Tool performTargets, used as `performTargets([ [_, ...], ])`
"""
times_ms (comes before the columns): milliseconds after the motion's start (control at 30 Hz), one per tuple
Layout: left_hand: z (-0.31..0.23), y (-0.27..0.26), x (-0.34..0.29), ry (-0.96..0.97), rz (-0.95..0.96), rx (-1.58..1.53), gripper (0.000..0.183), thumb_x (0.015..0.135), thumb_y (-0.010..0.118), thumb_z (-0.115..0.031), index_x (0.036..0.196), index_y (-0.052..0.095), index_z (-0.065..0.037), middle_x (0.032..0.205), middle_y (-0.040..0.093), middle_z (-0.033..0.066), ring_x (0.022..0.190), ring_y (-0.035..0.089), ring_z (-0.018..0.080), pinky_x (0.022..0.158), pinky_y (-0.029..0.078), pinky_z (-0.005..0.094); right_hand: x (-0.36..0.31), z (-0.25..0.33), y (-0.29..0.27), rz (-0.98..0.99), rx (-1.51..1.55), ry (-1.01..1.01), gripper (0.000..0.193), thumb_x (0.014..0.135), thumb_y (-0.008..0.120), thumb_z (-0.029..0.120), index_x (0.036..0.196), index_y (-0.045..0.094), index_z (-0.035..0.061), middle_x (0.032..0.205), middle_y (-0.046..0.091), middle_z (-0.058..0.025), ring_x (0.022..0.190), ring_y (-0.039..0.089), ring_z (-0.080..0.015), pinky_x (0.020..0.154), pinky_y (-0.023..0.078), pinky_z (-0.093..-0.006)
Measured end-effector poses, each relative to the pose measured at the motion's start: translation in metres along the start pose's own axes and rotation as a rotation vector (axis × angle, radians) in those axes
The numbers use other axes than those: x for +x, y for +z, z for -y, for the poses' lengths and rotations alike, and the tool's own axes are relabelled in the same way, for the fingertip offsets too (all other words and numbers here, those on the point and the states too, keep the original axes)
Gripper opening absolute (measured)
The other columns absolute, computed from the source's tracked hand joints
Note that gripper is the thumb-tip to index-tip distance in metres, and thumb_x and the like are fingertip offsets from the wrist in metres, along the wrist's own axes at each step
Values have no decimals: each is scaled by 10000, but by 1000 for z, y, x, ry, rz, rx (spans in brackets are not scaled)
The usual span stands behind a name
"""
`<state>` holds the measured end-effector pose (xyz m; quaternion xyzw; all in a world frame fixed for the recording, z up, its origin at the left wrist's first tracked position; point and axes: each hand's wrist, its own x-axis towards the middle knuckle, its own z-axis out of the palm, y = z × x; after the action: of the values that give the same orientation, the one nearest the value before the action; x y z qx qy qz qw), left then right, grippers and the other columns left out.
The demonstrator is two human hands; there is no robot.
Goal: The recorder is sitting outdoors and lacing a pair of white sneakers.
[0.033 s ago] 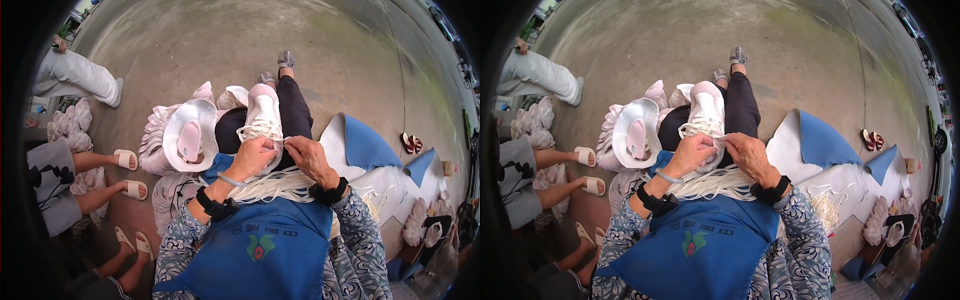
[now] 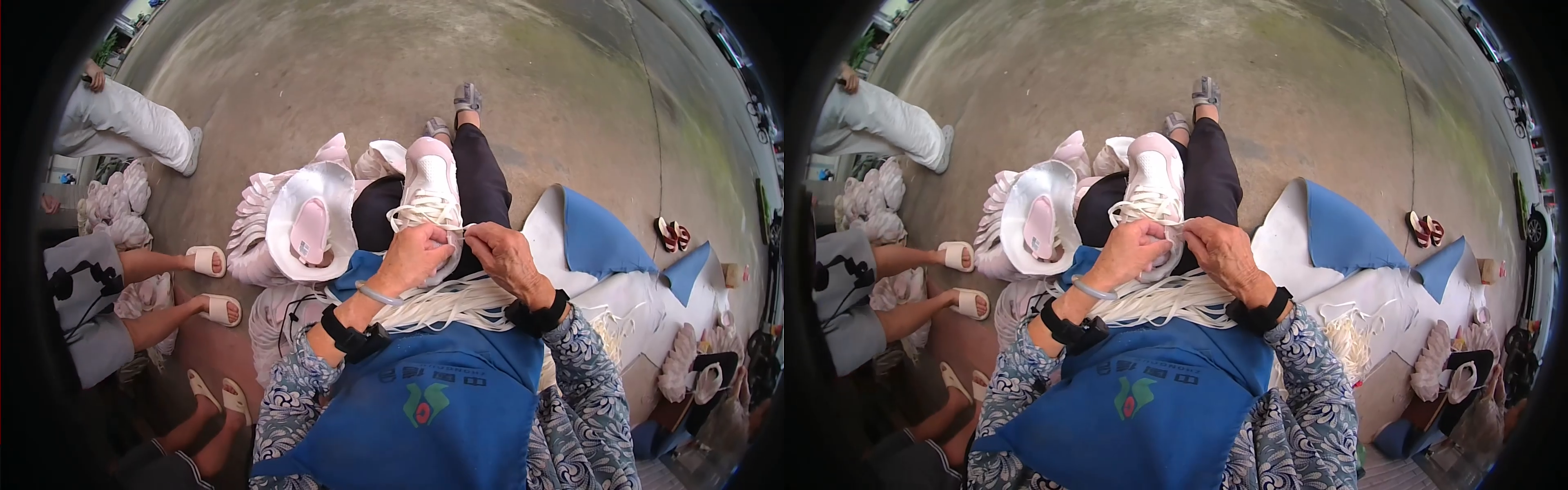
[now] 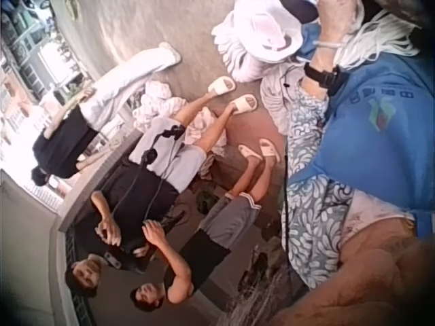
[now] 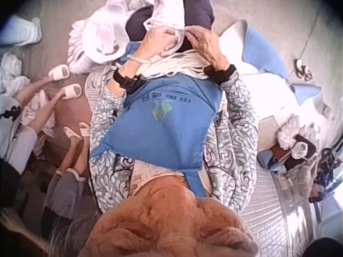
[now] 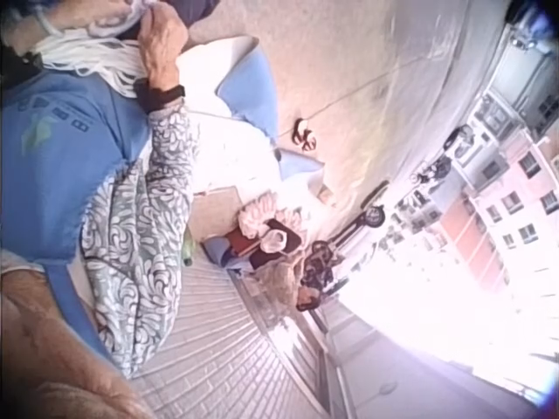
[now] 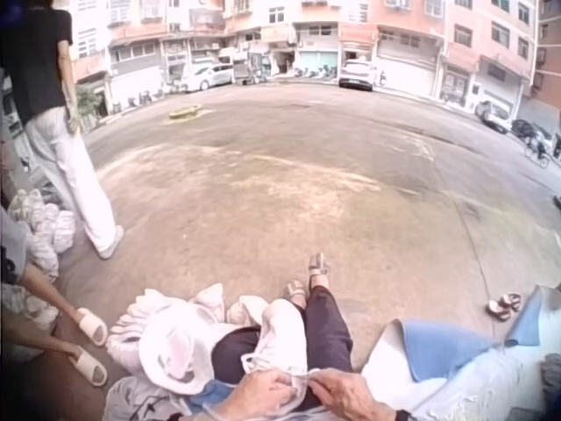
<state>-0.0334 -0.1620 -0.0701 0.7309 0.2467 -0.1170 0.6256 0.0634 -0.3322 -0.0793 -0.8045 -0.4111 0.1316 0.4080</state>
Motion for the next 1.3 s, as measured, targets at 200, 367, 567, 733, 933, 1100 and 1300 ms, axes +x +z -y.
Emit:
performTargets([
  [200, 19, 2, 3, 84, 13, -3, 235, 836, 687, -171, 963, 632, 18, 675, 638, 36, 510, 544, 73, 427, 432, 229, -2, -1, 0, 13, 10, 26, 98, 857, 610, 95, 908, 653, 24, 829, 629, -150, 753, 621, -335, 657, 497, -384],
  [367, 32, -2, 2, 237, 19, -12, 235, 842, 585, -165, 999, 666, -10, 714, 680, 94, 538, 615, 138, 539, 500, 278, 3, 12, 2, 49, -39, -12, 49, 843, 602, 35, 843, 639, 4, 739, 537, -150, 665, 552, -313, 607, 437, -385],
  [567, 38, 5, 7, 214, -8, -60, 221, 829, 563, -143, 960, 696, -24, 615, 631, 67, 492, 586, 134, 470, 474, 278, 6, 10, 4, 26, -12, -44, 44, 830, 592, 13, 809, 615, -19, 697, 511, -155, 628, 522, -304, 583, 408, -381],
  [733, 40, 7, 7, 220, 26, -111, 235, 823, 550, -130, 981, 701, -44, 586, 601, 46, 475, 559, 113, 430, 446, 270, 3, -3, 4, 81, -139, -87, 64, 818, 593, 28, 772, 608, -13, 698, 522, -166, 643, 537, -341, 582, 407, -418],
  [933, 36, 4, 5, 185, 82, -96, 259, 828, 551, -127, 1036, 684, -49, 630, 606, 43, 507, 559, 105, 461, 455, 261, 12, -22, 6, 47, -7, -127, 90, 769, 661, 92, 729, 634, 15, 668, 615, -127, 592, 597, -235, 540, 441, -356],
  [1100, 37, 1, 9, 231, 85, -78, 274, 845, 575, -153, 1076, 666, -38, 713, 650, 63, 587, 603, 104, 515, 481, 253, 8, -7, -5, 234, -329, -251, 224, 934, 505, 152, 806, 624, 11, 767, 595, -196, 721, 575, -386, 642, 456, -444],
  [1300, 40, -8, 10, 240, 57, -79, 261, 858, 577, -164, 1064, 666, -31, 729, 656, 61, 603, 602, 103, 523, 479, 256, 7, 10, -8, 221, -317, -59, 242, 920, 526, 234, 907, 654, 30, 860, 638, -195, 794, 607, -391, 716, 477, -449],
])
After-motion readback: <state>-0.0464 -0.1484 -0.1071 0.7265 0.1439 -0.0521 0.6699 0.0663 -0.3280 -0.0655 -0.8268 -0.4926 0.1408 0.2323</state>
